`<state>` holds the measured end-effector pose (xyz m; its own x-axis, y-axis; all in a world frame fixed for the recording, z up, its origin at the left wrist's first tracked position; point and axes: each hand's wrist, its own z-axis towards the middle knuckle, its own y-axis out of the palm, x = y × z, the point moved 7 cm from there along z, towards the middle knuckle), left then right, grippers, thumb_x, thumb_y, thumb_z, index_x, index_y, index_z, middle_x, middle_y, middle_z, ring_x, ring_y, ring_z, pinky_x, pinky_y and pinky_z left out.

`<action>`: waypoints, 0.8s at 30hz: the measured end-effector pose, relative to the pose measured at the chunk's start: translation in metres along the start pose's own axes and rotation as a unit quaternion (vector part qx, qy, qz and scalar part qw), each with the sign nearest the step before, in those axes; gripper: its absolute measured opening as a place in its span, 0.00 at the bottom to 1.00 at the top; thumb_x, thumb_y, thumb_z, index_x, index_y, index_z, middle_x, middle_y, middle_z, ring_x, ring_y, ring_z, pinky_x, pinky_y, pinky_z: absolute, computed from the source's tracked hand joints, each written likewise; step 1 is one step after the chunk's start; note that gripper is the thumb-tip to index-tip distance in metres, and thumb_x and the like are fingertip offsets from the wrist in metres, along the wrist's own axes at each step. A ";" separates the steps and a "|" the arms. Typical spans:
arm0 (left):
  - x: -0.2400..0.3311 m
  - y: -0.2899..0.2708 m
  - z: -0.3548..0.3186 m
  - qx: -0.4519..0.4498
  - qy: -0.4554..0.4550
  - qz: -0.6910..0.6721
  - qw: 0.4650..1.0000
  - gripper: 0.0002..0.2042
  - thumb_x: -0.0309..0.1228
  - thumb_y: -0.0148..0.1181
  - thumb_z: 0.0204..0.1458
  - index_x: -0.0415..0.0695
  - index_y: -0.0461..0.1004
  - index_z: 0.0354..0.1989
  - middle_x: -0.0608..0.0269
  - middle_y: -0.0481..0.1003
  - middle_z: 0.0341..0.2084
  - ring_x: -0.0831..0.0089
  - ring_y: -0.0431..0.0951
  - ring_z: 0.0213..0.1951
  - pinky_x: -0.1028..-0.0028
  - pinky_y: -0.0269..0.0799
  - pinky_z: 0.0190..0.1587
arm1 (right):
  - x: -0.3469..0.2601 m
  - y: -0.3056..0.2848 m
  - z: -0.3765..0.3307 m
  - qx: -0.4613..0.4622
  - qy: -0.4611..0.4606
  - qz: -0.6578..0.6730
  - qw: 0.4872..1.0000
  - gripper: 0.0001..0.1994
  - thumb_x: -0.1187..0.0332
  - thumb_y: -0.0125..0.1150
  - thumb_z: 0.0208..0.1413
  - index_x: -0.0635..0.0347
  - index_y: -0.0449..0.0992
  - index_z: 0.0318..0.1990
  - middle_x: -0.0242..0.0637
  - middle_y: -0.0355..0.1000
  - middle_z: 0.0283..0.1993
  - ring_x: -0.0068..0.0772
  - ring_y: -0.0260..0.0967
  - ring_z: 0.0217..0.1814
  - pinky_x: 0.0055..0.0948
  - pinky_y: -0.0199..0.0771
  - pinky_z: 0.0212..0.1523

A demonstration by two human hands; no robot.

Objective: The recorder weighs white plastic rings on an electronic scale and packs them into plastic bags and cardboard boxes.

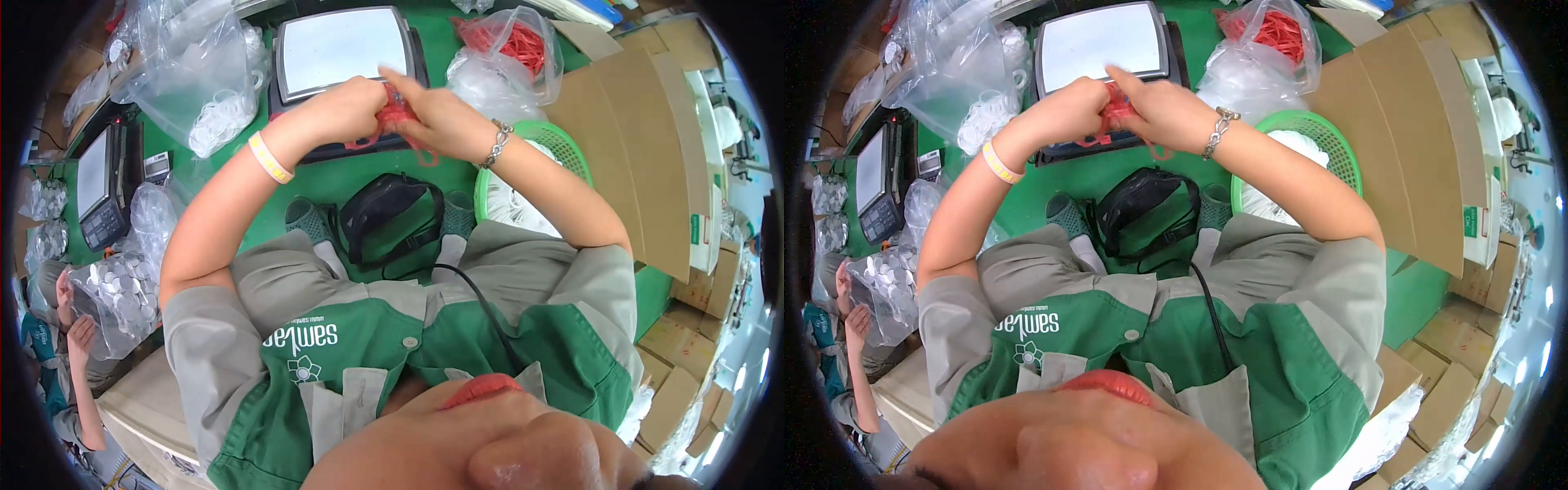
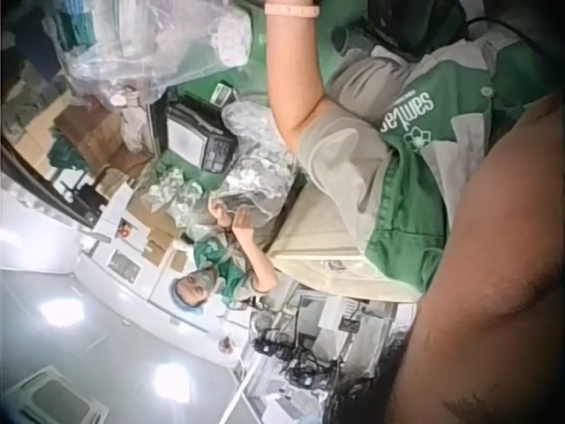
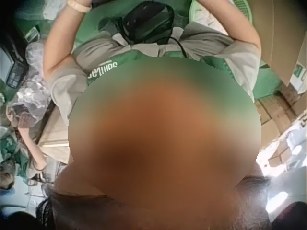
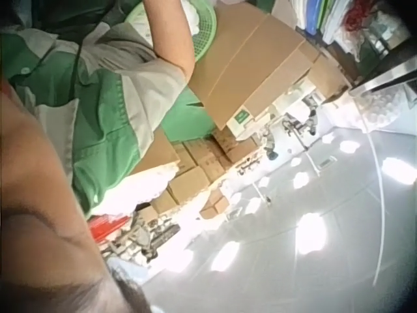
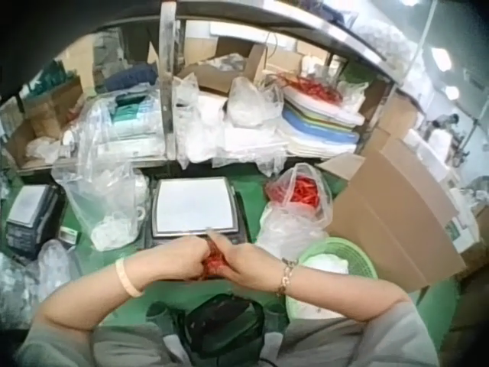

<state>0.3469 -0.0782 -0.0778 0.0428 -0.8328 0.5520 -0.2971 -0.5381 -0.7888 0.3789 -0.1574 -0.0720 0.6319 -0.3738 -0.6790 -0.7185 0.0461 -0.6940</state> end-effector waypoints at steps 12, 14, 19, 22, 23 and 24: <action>-0.024 -0.018 0.036 0.126 0.069 -0.358 0.923 0.21 0.33 0.51 0.53 0.42 0.59 0.54 0.62 0.67 0.43 0.76 0.65 0.45 0.75 0.60 0.50 | 0.224 -0.091 -0.022 0.027 0.143 0.488 0.860 0.10 0.63 0.48 0.55 0.60 0.68 0.30 0.25 0.62 0.19 0.14 0.52 0.11 0.17 0.51 0.11; -0.052 -0.023 0.038 0.121 0.018 -0.361 0.925 0.18 0.32 0.49 0.53 0.40 0.61 0.52 0.63 0.68 0.43 0.78 0.67 0.43 0.77 0.61 0.48 | 0.278 -0.118 -0.028 0.090 0.202 0.517 0.827 0.10 0.64 0.47 0.55 0.57 0.67 0.26 0.24 0.58 0.14 0.15 0.45 0.07 0.16 0.47 0.08; -0.087 -0.020 0.050 0.141 -0.025 -0.359 0.922 0.15 0.31 0.51 0.51 0.37 0.66 0.46 0.64 0.71 0.36 0.81 0.69 0.34 0.80 0.65 0.40 | 0.445 -0.137 -0.010 0.245 0.500 0.345 0.756 0.09 0.66 0.44 0.53 0.54 0.68 0.23 0.27 0.57 0.12 0.19 0.46 0.08 0.17 0.43 0.07; -0.094 -0.009 0.062 0.118 -0.048 -0.401 0.907 0.14 0.29 0.50 0.52 0.36 0.67 0.44 0.62 0.72 0.38 0.80 0.70 0.38 0.79 0.65 0.42 | 0.476 -0.194 0.022 0.579 0.283 0.352 0.679 0.13 0.60 0.48 0.49 0.61 0.72 0.28 0.39 0.68 0.19 0.33 0.64 0.17 0.35 0.62 0.12; -0.090 -0.009 0.071 0.078 -0.050 -0.386 0.918 0.13 0.28 0.50 0.52 0.36 0.67 0.44 0.61 0.72 0.39 0.79 0.70 0.40 0.78 0.64 0.45 | 0.494 -0.224 0.019 0.493 0.379 0.119 0.774 0.24 0.52 0.53 0.45 0.69 0.72 0.37 0.50 0.72 0.35 0.44 0.70 0.35 0.39 0.70 0.34; -0.095 -0.005 0.070 0.080 -0.060 -0.399 0.911 0.13 0.28 0.50 0.52 0.35 0.67 0.44 0.61 0.71 0.39 0.78 0.70 0.40 0.78 0.64 0.45 | 0.495 -0.217 0.026 0.482 0.387 0.125 0.776 0.24 0.52 0.53 0.45 0.69 0.72 0.37 0.50 0.72 0.35 0.44 0.70 0.35 0.39 0.70 0.34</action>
<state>0.4111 -0.0050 -0.1452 0.2907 -0.1705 0.9415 0.0165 -0.9830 -0.1830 0.8550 -0.3287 -0.2636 -0.1247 -0.6692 -0.7325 -0.0024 0.7385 -0.6743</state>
